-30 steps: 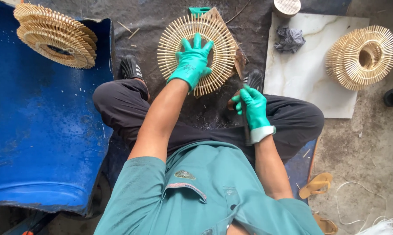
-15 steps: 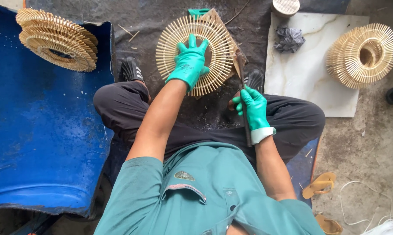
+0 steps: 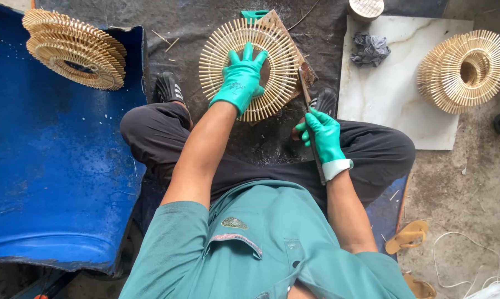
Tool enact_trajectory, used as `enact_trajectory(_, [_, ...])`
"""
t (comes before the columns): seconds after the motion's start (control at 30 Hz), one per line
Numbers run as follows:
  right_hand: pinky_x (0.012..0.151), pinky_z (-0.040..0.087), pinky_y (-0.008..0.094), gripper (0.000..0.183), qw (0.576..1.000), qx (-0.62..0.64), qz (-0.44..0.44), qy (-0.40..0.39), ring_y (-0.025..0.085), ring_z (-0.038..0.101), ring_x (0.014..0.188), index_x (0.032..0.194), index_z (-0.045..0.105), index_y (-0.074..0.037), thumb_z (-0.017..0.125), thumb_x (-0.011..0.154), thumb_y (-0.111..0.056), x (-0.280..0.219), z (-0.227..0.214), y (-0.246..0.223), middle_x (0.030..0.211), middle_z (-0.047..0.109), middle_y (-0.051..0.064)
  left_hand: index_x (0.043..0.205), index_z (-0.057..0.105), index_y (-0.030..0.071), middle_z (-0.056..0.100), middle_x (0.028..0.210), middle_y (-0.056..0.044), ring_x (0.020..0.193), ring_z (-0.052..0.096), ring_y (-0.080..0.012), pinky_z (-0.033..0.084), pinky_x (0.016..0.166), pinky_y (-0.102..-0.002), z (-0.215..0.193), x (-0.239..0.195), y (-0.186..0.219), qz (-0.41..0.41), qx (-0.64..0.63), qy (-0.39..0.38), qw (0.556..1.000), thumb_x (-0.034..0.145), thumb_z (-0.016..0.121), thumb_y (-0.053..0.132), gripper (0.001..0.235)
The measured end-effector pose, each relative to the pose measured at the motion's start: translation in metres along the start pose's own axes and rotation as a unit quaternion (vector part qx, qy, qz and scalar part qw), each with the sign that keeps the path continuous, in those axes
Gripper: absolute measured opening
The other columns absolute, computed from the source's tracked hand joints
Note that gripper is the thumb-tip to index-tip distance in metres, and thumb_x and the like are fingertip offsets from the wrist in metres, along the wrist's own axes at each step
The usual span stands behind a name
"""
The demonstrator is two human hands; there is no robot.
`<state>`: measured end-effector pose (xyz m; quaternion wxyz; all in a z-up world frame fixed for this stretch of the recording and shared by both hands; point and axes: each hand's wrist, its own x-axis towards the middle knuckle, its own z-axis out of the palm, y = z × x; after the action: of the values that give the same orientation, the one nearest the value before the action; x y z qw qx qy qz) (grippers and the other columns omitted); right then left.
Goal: The person sits cross-legged and uses a wooden mallet to tap a circular bamboo ring into shape on a wooden block. They repeatedly rotate the ring and tap its edges to adjust its form, then place it aside and pick up another ring to repeat the process.
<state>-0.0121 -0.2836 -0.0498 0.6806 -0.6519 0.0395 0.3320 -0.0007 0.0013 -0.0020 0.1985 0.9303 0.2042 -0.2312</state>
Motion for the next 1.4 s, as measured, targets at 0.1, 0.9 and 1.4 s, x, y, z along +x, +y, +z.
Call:
enact_trajectory(0.1, [0.044, 0.050, 0.022, 0.019, 0.998, 0.013, -0.035, 0.046, 0.008, 0.062, 0.052, 0.114, 0.070, -0.009, 0.065, 0.101, -0.021, -0.004, 0.006, -0.001, 0.081, 0.075, 0.006, 0.161, 0.022, 0.034, 0.010, 0.169, -0.006, 0.148, 0.015, -0.0536, 0.036, 0.111, -0.071, 0.014, 0.012, -0.010, 0.014, -0.008, 0.020, 1.000, 0.066, 0.095, 0.031, 0.119])
enact_trajectory(0.9, [0.042, 0.050, 0.022, 0.029, 0.999, -0.006, -0.016, 0.036, 0.009, 0.062, 0.051, 0.126, 0.065, -0.009, 0.063, 0.100, -0.020, -0.004, 0.007, -0.007, 0.081, 0.075, 0.006, 0.156, 0.033, 0.039, 0.010, 0.167, -0.015, 0.150, 0.013, -0.0519, 0.030, 0.114, -0.072, 0.007, 0.002, -0.012, 0.019, -0.055, 0.035, 0.998, 0.065, 0.095, 0.028, 0.111])
enact_trajectory(1.4, [0.044, 0.048, 0.023, 0.022, 0.998, -0.039, -0.018, 0.036, 0.009, 0.062, 0.054, 0.118, 0.071, -0.006, 0.066, 0.103, -0.021, -0.002, 0.005, 0.000, 0.084, 0.075, 0.007, 0.160, 0.027, 0.023, 0.010, 0.166, -0.024, 0.148, 0.018, -0.0543, 0.035, 0.115, -0.065, 0.026, 0.013, -0.027, 0.032, -0.035, 0.080, 0.996, 0.061, 0.096, 0.028, 0.121])
